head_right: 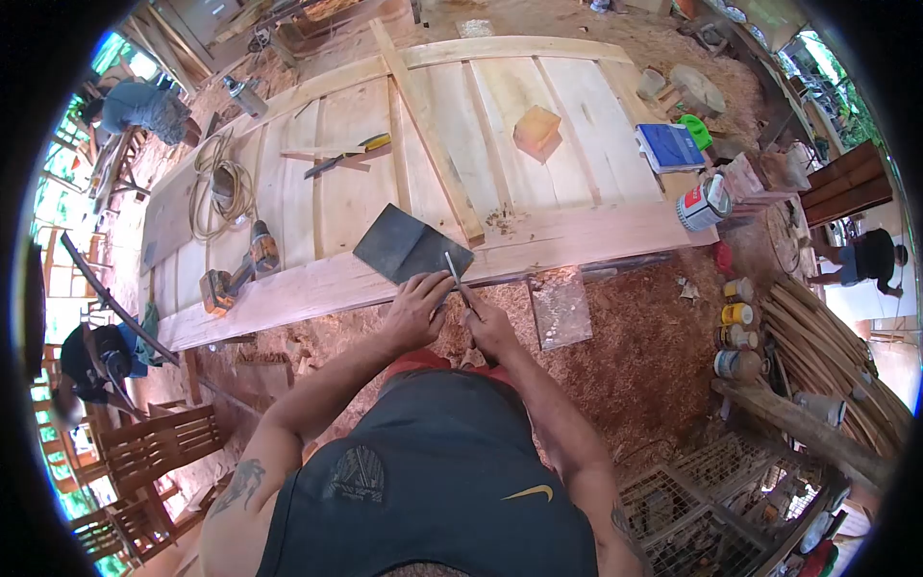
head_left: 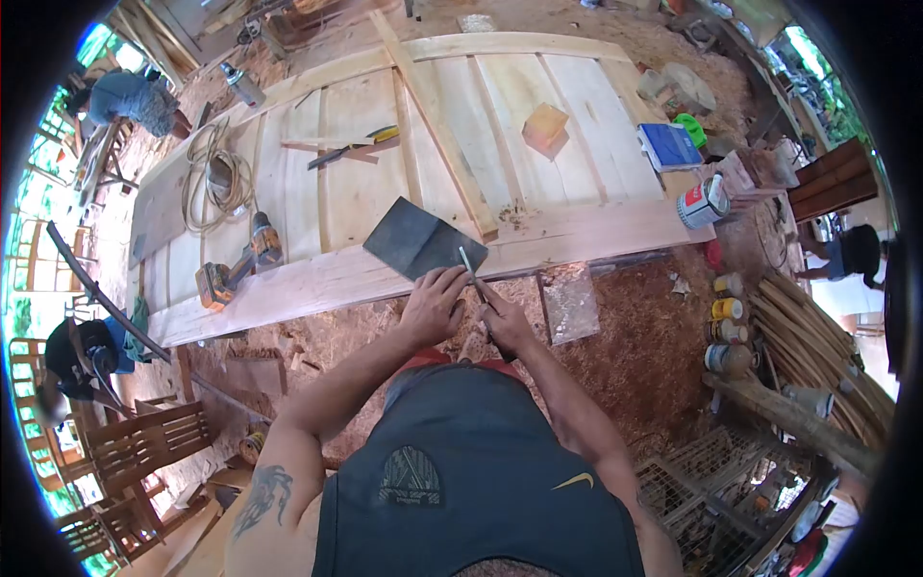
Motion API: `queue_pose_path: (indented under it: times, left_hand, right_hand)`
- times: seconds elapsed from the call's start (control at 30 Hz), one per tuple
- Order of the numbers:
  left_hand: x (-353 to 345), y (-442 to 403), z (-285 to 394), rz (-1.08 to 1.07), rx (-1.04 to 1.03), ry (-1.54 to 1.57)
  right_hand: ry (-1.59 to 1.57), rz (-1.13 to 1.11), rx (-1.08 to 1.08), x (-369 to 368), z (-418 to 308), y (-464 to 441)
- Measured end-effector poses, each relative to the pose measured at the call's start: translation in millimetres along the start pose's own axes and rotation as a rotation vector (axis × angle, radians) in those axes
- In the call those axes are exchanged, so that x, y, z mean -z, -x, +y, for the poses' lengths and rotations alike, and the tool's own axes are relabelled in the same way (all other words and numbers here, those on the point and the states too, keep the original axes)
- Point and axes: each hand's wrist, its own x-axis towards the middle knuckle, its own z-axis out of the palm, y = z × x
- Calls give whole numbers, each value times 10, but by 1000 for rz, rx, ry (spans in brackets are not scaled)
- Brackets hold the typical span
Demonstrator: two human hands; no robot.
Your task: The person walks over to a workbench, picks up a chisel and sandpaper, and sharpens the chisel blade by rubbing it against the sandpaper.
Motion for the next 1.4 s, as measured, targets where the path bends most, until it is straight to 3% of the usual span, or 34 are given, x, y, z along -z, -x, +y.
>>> queue_pose_path:
  times: [0.17,0.37,0.47,0.57,0.67,0.77,0.87,1.27,1.4]
  left_hand:
    - [-212,-42,-50,-46,-36,-121]
    - [-242,-137,-153,-154,-52,-237]
    - [-219,-132,-140,-208,-60,-248]
    - [-207,-141,-154,-214,-74,-249]
    - [-278,-120,-172,-235,-65,-252]
    - [-248,-78,-158,-276,-33,-270]
    - [-258,-65,-154,-281,-24,-266]
    - [-232,-66,-142,-246,-44,-255]
    - [-172,-125,-175,-270,-36,-273]
  right_hand:
    - [34,33,-23,-37,43,-30]
    - [120,90,110,-81,177,-50]
    - [-340,-39,-116,-26,176,-68]
    - [-447,-57,-132,12,98,-58]
    - [-383,-34,-139,16,62,-68]
    - [99,113,107,-47,81,-49]
    - [228,100,108,-27,-12,-28]
    - [246,236,375,-136,202,-72]
    - [299,222,329,-135,216,-153]
